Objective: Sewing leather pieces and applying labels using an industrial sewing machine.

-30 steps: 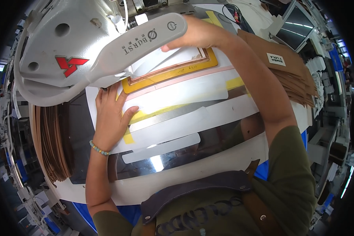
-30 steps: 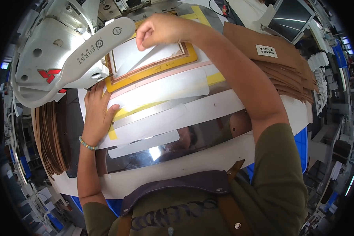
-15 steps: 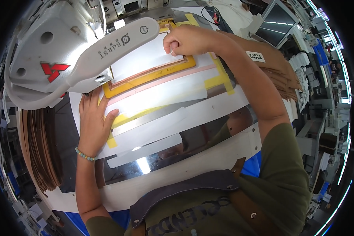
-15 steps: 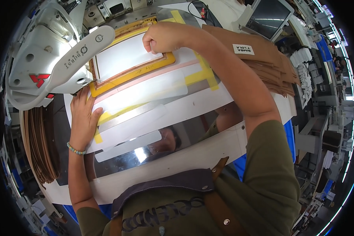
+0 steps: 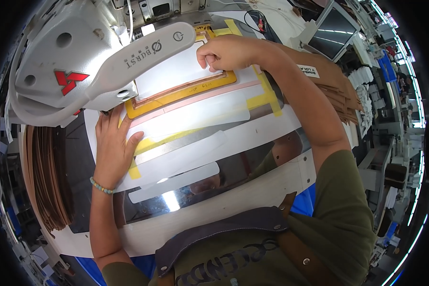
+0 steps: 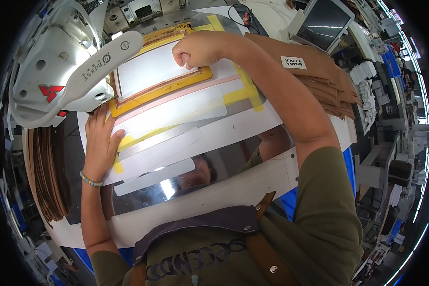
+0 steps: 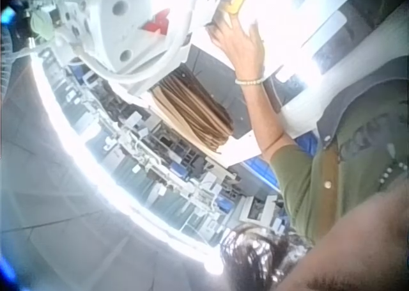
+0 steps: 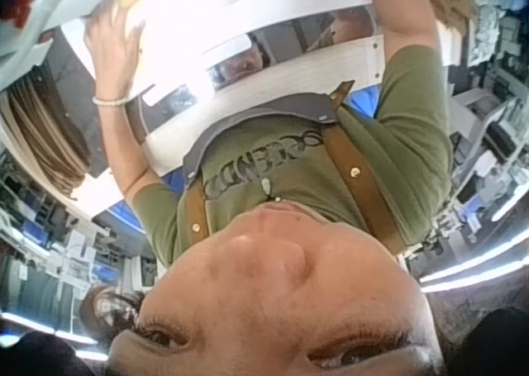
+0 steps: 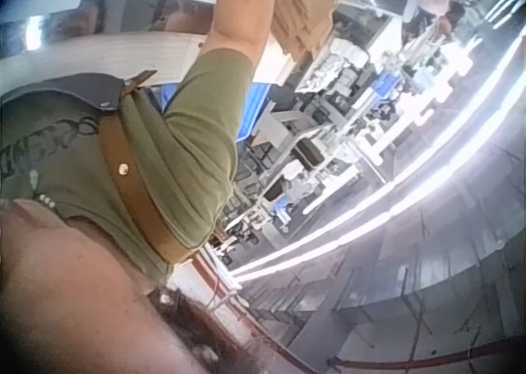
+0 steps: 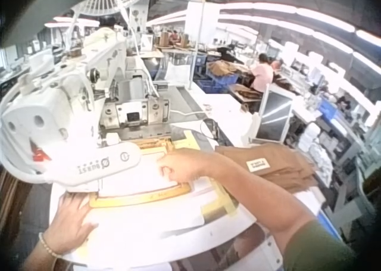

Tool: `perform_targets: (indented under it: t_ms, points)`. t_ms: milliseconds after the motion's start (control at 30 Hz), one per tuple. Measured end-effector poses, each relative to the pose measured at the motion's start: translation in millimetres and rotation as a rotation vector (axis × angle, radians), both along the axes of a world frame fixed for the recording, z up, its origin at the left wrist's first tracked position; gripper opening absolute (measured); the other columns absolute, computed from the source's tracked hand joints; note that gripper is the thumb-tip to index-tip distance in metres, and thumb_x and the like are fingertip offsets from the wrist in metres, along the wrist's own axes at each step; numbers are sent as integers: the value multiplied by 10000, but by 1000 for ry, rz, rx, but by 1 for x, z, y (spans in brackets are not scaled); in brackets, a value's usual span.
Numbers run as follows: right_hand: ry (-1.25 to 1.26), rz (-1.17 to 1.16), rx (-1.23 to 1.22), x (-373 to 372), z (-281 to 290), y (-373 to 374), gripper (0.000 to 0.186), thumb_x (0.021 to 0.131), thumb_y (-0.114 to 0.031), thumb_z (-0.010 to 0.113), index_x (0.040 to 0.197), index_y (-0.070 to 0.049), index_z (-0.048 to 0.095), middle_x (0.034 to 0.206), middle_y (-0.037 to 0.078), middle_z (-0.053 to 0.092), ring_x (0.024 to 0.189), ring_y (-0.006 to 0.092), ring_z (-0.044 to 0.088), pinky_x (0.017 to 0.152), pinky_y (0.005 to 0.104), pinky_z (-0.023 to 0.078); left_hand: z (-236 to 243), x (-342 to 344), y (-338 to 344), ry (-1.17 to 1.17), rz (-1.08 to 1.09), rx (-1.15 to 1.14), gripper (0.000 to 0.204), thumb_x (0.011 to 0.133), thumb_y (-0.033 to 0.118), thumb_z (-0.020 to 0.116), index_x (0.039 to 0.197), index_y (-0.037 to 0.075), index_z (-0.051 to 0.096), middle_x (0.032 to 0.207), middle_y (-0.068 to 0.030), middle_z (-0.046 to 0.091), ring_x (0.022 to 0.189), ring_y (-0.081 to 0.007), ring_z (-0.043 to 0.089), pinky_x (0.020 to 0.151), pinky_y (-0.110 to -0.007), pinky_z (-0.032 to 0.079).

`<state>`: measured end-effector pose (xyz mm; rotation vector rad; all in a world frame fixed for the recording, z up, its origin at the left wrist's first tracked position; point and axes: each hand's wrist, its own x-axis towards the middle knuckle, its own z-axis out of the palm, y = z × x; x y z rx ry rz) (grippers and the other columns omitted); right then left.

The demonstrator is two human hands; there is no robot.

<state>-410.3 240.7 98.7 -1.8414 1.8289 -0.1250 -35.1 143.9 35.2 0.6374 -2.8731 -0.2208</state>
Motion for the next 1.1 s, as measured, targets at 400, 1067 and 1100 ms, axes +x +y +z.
perform_targets:
  t_ms: [400,1067,1100]
  points:
    - [172,-33,43,15,7,-1,39,841,-44,734,878,-39,722,844,42,673,868,200,677,762,336,520,-4,1,-3,-41,-10,-105,692,1110,555,381,1544,37,529,1631,-229,435,1527,-427,347,1275,-530,213]
    - [-594,-76,-124,86,-19,-37,145,1049,-83,542,932,-19,601,1034,118,746,1032,197,729,924,329,579,-6,2,-4,-5,-16,-17,579,1071,449,539,1468,32,596,1634,-229,433,1540,-430,330,1282,-553,197]
    - [-629,-76,-103,97,-23,-44,149,1053,-87,538,933,-17,592,1035,128,746,1024,195,726,920,332,580,-6,1,-3,17,-28,-30,575,1070,451,546,1458,31,605,1635,-232,429,1536,-434,332,1281,-556,198]
